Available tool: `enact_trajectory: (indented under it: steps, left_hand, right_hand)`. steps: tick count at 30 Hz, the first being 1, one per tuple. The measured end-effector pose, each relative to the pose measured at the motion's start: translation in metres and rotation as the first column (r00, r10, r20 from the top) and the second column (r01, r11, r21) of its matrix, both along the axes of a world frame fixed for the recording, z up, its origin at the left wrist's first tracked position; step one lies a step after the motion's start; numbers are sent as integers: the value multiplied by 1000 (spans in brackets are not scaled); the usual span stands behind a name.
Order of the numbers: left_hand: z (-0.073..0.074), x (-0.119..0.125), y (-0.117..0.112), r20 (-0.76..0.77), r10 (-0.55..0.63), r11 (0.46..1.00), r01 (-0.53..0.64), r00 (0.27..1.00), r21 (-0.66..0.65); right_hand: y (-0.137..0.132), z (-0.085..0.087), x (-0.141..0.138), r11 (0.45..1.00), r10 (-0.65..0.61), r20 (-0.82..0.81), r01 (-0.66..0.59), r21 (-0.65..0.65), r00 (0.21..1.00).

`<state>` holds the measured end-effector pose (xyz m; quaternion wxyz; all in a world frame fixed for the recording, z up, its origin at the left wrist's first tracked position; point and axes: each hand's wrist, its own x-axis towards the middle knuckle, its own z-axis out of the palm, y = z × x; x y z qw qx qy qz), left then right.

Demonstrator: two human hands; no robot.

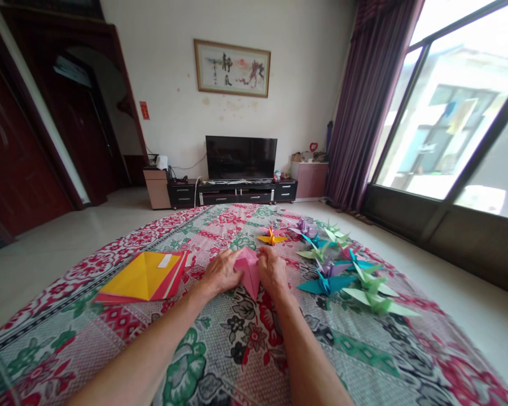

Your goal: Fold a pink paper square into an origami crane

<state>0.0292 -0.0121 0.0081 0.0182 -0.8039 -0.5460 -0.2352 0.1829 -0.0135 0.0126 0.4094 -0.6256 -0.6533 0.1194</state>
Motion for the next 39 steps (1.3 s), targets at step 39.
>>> enact_trajectory:
  steps: [39]
  left_hand:
    - [8,-29,11,459,-47,961,165,887,-221]
  right_hand:
    - [-16,11,-8,966,235,234,-254,54,943]
